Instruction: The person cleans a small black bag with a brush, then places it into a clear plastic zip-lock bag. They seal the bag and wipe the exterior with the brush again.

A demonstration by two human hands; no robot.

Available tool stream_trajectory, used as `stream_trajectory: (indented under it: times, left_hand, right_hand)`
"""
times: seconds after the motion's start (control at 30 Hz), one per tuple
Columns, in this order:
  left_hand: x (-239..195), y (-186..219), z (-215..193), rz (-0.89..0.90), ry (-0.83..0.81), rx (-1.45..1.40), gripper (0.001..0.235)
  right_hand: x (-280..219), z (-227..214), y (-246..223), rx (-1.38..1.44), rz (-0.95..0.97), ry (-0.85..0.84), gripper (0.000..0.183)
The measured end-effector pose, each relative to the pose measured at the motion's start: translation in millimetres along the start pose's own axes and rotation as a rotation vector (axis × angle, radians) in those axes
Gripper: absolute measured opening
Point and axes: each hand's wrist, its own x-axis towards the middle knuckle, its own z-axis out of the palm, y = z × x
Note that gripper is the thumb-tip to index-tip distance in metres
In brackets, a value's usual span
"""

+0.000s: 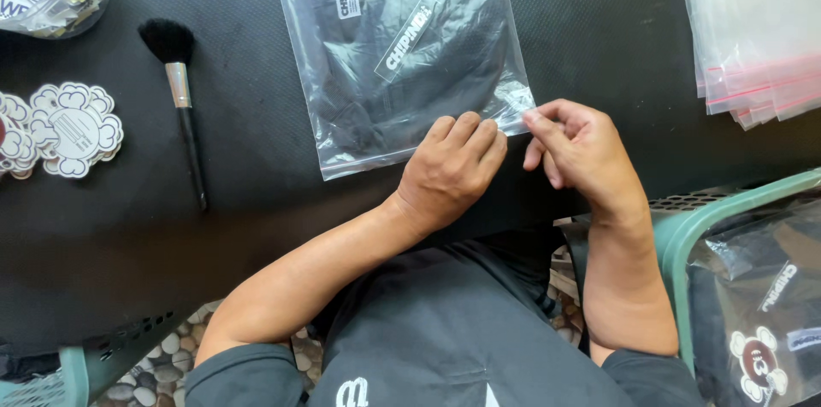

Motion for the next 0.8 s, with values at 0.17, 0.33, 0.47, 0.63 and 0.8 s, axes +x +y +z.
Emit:
stream_trajectory:
  times: [0.17,0.33,0.47,0.63,0.8]
  left_hand:
    - [-0.5,-1.2,-2.2,-0.01,0.006,-0.007,0.017]
    - [0.8,-6.3,-32.8,-0.051,-0.015,-0.001,0.018]
    - [-6.7,-14.8,-55.8,-0.1,-0.061,0.026,0.017]
    - [-8.9,-15.0,-49.9,-0.101,-0.037,0.023,0.017]
    - [3.9,-3.7,-27.2,-0.06,-0.016,0.03,0.014]
  right_hand:
    - [6.3,2.5,3.3,0.027,0.025,-0.02,0.021]
    - [2.2,6.5,-0.2,0.012,0.031,-0.012,0.022]
    - [3.4,6.4,5.7,-0.012,0.01,-0.017,0.021]
    - [4.1,7.5,12.0,-0.027,0.006,-0.002,0.021]
    - [4.5,9.1,14.7,0.023,0.036,0.021,0.023]
